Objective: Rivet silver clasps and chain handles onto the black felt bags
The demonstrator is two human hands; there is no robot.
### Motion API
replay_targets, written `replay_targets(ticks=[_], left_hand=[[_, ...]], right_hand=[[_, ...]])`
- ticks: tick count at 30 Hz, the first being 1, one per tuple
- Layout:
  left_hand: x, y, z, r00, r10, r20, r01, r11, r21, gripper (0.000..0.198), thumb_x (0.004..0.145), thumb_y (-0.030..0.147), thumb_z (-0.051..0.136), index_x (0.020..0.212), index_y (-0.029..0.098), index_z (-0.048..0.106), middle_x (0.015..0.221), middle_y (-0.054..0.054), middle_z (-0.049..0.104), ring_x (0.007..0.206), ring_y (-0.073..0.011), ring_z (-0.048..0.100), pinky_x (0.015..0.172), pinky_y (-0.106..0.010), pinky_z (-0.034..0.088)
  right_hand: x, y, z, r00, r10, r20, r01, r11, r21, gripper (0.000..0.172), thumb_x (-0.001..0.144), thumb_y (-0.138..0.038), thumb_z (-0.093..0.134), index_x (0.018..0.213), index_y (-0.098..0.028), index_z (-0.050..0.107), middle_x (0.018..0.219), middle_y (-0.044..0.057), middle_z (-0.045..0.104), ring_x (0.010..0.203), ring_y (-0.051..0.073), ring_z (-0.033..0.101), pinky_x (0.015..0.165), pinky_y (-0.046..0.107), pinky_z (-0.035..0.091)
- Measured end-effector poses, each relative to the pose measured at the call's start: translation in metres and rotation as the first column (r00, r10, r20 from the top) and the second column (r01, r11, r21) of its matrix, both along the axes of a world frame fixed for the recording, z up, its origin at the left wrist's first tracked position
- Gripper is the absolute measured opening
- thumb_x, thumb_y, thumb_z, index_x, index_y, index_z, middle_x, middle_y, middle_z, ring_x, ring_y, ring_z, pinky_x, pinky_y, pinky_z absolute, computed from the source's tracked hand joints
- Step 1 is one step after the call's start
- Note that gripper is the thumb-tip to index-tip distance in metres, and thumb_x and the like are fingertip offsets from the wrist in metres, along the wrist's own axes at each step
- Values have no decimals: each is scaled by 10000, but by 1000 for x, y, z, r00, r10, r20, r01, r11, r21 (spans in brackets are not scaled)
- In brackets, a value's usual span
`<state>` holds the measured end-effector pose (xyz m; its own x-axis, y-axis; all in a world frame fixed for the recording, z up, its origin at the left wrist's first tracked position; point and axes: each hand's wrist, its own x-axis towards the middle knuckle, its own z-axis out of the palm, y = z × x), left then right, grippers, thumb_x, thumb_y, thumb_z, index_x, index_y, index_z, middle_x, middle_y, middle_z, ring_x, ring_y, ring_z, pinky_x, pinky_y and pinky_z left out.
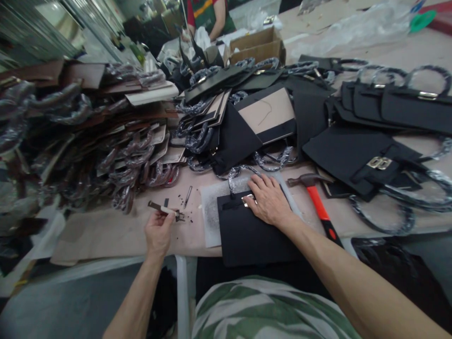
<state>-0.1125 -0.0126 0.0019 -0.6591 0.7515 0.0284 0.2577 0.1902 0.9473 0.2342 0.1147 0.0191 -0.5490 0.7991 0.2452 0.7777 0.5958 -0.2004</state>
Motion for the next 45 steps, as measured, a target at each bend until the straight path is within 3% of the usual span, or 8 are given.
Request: replay_targets(ticks=[4, 10, 16, 20, 26, 32, 38, 45], left_hand=[[21, -11, -8, 996, -51, -74, 53, 998, 26, 440, 765, 464, 745, 1050, 145, 642, 966, -90, 756, 875, -193, 741, 855, -335, 613], [13, -27, -13, 954, -110, -280, 106, 994, -28, 359, 832, 453, 701, 1020, 148, 704, 1064, -111, 740, 963, -219, 733, 917, -365, 610], [14, -32, -10, 953, -98, -286, 77, 994, -83, 319, 890, 433, 643, 1045, 163, 712, 1029, -90, 757, 959, -220, 729, 939, -373, 594], [28, -19, 6, 937, -141, -319, 156, 987, 25, 242, 919, 385, 629, 989, 176, 729, 1049, -82, 757, 1038, -226, 711, 1032, -408, 548], [76, 17, 23, 954, -240, -182, 262, 959, 110, 245, 919, 405, 652, 991, 176, 705, 1026, -80, 755, 959, -205, 726, 884, -346, 609], [109, 34, 16, 898, -349, -269, 403, 896, 184, 236, 924, 415, 667, 945, 182, 696, 959, -73, 758, 932, -195, 730, 876, -342, 606], [115, 35, 6, 840, -368, -398, 471, 860, 199, 185, 950, 375, 644, 962, 192, 670, 961, -68, 751, 940, -194, 731, 892, -362, 602], [119, 37, 6, 811, -347, -472, 492, 840, 228, 120, 959, 315, 629, 979, 201, 659, 960, -55, 743, 934, -188, 731, 887, -355, 599]], right_hand=[[0, 0, -1, 999, -11, 31, 11, 1000, -8, 497, 1011, -455, 413, 1346, -129, 586, 1453, 168, 532, 1344, 359, 418, 1113, 518, 310], [-1, 0, -2, 999, -3, 47, 4, 1000, -13, 504, 1017, -457, 409, 1334, -107, 586, 1456, 173, 522, 1349, 354, 415, 1126, 509, 307], [-2, 0, -1, 999, -7, 43, 8, 1000, -19, 503, 1016, -458, 405, 1340, -118, 587, 1456, 173, 527, 1351, 361, 419, 1125, 518, 315], [-2, 0, -2, 999, -17, 43, 18, 999, -37, 503, 1011, -447, 414, 1354, -118, 579, 1470, 170, 519, 1360, 362, 410, 1133, 523, 305], [-2, 0, 1, 999, -21, 43, 23, 999, -45, 501, 1007, -447, 416, 1344, -121, 591, 1460, 165, 528, 1353, 356, 411, 1134, 522, 302], [-2, 0, 1, 998, -29, 51, 32, 998, -54, 511, 1007, -463, 429, 1344, -113, 587, 1467, 155, 524, 1371, 352, 394, 1150, 504, 287], [-2, 0, -1, 999, -28, 39, 30, 998, -62, 521, 1001, -473, 446, 1344, -108, 587, 1464, 165, 529, 1376, 365, 388, 1144, 524, 289], [-2, -1, 0, 999, -34, 31, 36, 998, -60, 515, 1001, -466, 453, 1351, -110, 580, 1467, 162, 526, 1380, 367, 390, 1152, 519, 272]])
